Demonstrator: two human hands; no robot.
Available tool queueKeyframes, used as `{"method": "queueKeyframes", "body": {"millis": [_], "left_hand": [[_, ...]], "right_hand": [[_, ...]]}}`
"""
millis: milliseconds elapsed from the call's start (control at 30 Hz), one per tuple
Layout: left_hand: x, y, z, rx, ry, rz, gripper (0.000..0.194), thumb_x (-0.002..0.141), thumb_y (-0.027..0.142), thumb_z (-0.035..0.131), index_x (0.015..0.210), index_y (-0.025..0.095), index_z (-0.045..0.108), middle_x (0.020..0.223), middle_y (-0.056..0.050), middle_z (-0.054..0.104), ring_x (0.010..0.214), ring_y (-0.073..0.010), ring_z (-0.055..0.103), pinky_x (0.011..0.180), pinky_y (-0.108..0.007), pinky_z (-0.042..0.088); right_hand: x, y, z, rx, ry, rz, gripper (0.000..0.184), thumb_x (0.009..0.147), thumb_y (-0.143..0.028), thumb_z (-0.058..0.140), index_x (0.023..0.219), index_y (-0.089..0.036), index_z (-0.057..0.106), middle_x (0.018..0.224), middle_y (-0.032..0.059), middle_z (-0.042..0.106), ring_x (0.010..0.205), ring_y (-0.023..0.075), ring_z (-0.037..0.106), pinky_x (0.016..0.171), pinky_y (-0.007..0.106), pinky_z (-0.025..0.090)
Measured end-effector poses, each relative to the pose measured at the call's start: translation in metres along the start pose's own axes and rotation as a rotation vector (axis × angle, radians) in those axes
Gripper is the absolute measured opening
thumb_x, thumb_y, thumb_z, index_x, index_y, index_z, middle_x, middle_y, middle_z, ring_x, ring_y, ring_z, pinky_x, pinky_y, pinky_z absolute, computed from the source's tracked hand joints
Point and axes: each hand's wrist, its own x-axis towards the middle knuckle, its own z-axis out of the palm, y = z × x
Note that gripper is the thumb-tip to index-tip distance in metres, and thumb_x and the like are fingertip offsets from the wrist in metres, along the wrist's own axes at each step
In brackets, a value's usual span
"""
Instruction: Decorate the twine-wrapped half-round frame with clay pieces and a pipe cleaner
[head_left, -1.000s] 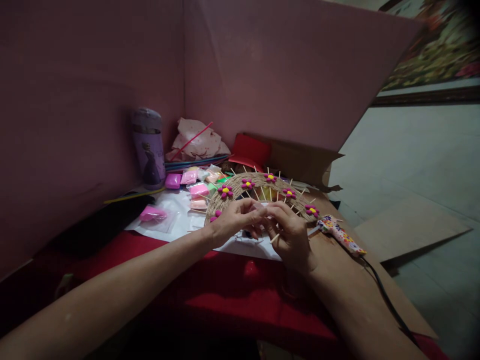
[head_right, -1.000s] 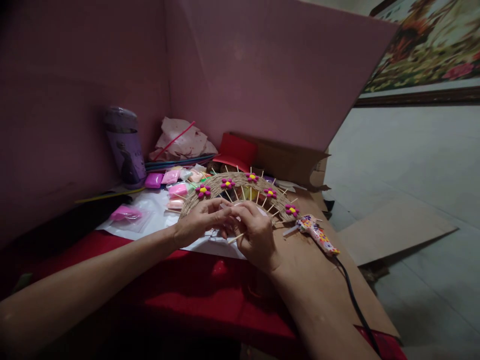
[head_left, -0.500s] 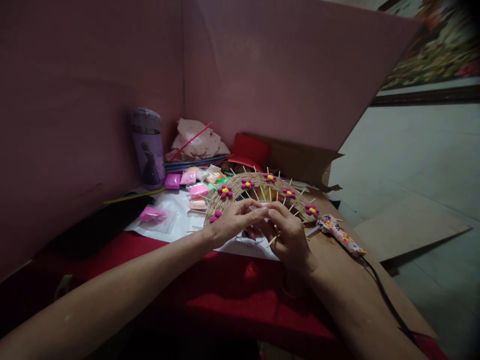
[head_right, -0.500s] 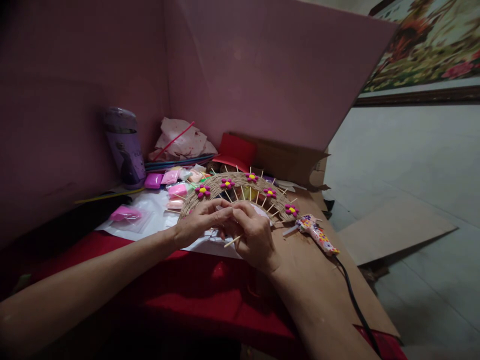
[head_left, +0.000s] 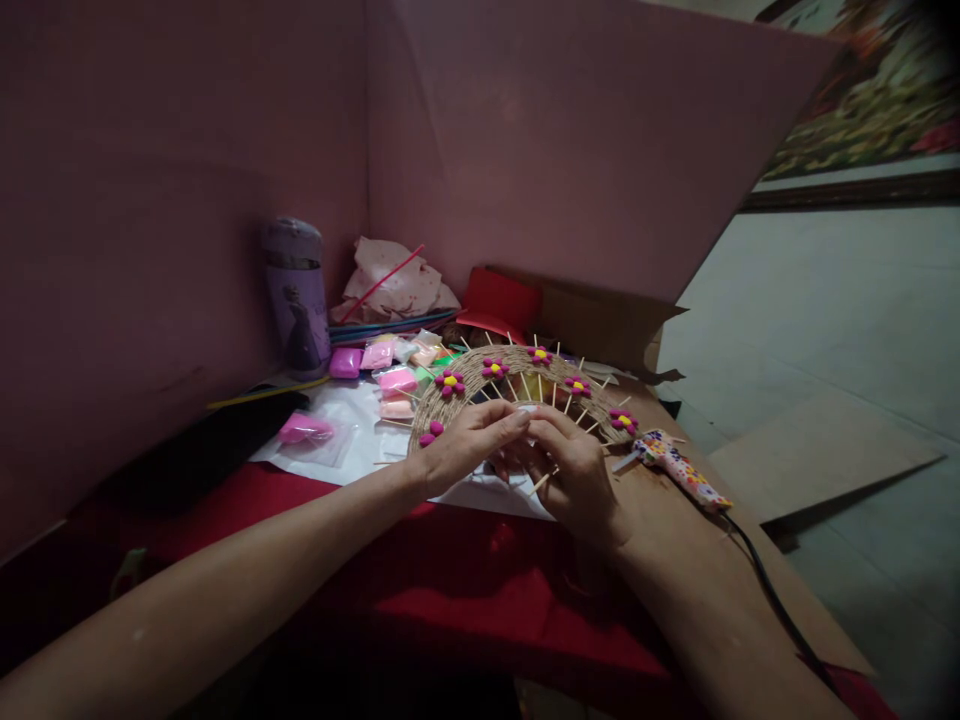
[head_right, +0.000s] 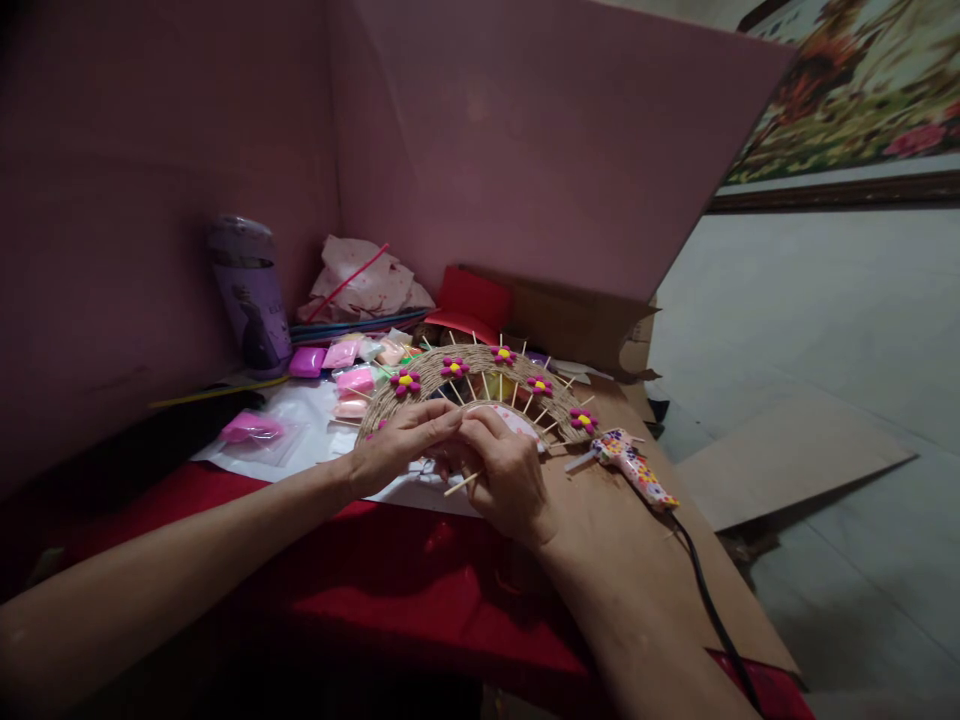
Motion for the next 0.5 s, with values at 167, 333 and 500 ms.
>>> {"method": "queueKeyframes", "body": {"millis": [167, 333, 500], "left_hand": [[-0.0011, 0.0034, 0.0025, 0.018, 0.004, 0.000, 0.036, 0.082, 0.047, 0.055, 0.086, 0.012, 0.054, 0.072, 0.000, 0.052, 0.061, -0.0092, 0.053, 0.056, -0.024, 0.046], [-0.0016, 0.0064, 0.0055, 0.052, 0.020, 0.025, 0.037, 0.081, 0.049, 0.055, 0.086, 0.012, 0.054, 0.072, 0.000, 0.053, 0.061, -0.0096, 0.053, 0.056, -0.025, 0.046], [-0.0015, 0.0059, 0.0063, 0.082, 0.025, 0.052, 0.038, 0.083, 0.050, 0.053, 0.086, 0.012, 0.055, 0.071, 0.000, 0.053, 0.061, -0.0099, 0.053, 0.054, -0.024, 0.047]], "right_hand": [[-0.0010, -0.0005, -0.0008, 0.043, 0.051, -0.011, 0.018, 0.085, -0.011, 0.052, 0.097, -0.021, 0.060, 0.098, 0.0087, 0.061, 0.092, 0.0218, 0.060, 0.078, 0.036, 0.050], [-0.0013, -0.0014, -0.0013, 0.064, 0.088, -0.009, 0.019, 0.084, -0.012, 0.053, 0.100, -0.021, 0.060, 0.097, 0.0086, 0.061, 0.091, 0.0218, 0.060, 0.078, 0.037, 0.051], [-0.0005, -0.0045, -0.0029, 0.062, 0.153, -0.001, 0.016, 0.084, -0.011, 0.055, 0.097, -0.020, 0.060, 0.095, 0.0073, 0.061, 0.086, 0.0194, 0.062, 0.073, 0.033, 0.051]]}}
